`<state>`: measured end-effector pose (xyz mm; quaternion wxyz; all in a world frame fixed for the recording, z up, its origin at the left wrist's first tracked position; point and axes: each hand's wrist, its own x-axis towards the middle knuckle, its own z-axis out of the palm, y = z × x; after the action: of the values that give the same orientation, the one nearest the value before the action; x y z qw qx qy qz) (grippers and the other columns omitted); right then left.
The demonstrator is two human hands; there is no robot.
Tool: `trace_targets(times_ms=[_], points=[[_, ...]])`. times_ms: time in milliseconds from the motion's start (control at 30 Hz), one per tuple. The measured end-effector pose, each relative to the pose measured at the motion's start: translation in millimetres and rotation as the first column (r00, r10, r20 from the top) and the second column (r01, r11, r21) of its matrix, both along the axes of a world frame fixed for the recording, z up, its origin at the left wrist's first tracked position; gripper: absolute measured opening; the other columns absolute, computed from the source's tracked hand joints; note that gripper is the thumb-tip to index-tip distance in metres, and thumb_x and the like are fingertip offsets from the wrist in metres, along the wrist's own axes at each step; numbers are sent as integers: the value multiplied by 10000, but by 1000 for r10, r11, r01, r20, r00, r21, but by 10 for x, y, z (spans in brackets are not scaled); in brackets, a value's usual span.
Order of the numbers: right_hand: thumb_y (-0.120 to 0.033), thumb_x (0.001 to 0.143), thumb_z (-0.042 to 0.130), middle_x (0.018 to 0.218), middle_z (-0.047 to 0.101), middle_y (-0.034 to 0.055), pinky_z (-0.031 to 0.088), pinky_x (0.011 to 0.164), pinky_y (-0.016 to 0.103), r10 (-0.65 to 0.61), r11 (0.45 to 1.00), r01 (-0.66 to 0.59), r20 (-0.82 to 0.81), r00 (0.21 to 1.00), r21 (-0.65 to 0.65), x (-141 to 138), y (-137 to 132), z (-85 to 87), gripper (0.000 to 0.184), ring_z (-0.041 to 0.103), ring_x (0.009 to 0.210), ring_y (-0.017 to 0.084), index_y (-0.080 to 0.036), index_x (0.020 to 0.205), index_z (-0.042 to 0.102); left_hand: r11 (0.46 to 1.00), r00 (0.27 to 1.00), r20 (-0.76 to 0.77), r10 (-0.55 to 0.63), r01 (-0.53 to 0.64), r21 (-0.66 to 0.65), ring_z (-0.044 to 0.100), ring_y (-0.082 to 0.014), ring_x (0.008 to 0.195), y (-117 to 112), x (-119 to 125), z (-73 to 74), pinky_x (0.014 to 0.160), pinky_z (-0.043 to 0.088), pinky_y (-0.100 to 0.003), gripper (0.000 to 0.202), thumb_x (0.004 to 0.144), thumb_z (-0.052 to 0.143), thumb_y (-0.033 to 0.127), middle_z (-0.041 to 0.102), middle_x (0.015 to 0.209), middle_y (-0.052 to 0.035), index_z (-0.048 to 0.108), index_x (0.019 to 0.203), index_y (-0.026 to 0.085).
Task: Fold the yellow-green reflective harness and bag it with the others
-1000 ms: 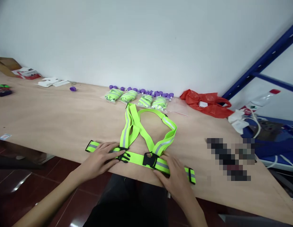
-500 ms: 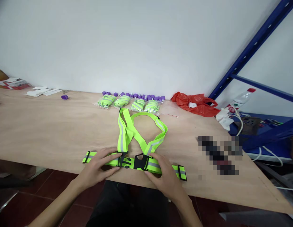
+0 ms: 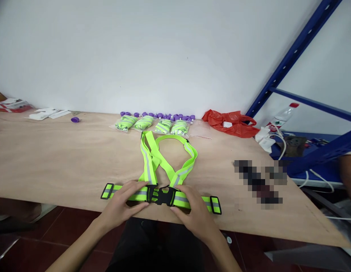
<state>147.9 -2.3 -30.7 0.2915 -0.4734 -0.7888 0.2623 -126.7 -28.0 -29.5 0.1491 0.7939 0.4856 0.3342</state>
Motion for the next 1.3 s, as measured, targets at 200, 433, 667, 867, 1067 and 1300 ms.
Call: trace_targets(times_ms=[200,433,667,867,1067,1300], points=[[-329,846,675,1254,654,81,540,943,445,2,997,-7,64,998,76,-37,29,41,463,630,1143,267,-267,1290,560,999,992,-124,27,-29,-14,605,-284,1176,44,179,-52,993,513,-465,544,891,649,428,667,1248,-85,482,1388,284],[-446,797,713,1348,606,95,509,1006,490,-139,986,120,178,974,113,769,92,44,638,582,1234,310,-277,1378,511,996,986,-161,40,-52,-73,533,-295,1306,-124,-442,278,1035,505,-459,688,884,648,447,543,1437,-78,338,1488,340],[-476,802,698,1370,609,89,480,1046,508,-104,985,121,135,985,-121,1209,56,1,586,568,1263,325,-284,1343,579,983,990,-124,64,-84,-164,603,-284,1227,-242,-933,192,965,553,-412,567,904,627,389,593,1392,-60,450,1441,349],[-532,700,780,1225,697,114,534,988,464,-186,945,142,-128,974,-293,1243,291,104,525,644,1152,337,-239,1132,720,995,985,-165,42,-55,-78,649,-249,1141,-23,-864,226,935,564,-342,517,892,642,442,652,1293,-63,545,1383,313],[-638,624,786,1185,712,126,567,928,459,-298,940,227,-286,911,-255,1435,461,141,588,654,1130,358,-253,1065,736,997,949,-316,-22,45,66,671,-252,1053,192,-796,366,937,561,-373,449,879,638,489,703,1175,-73,655,1273,273],[-494,780,706,1196,711,74,560,933,479,-43,993,70,256,966,-96,1551,128,169,429,669,1092,331,-311,1169,705,998,957,-283,-67,58,-37,623,-246,1154,-70,-824,255,979,542,-360,433,870,676,416,691,1206,-42,633,1287,308]])
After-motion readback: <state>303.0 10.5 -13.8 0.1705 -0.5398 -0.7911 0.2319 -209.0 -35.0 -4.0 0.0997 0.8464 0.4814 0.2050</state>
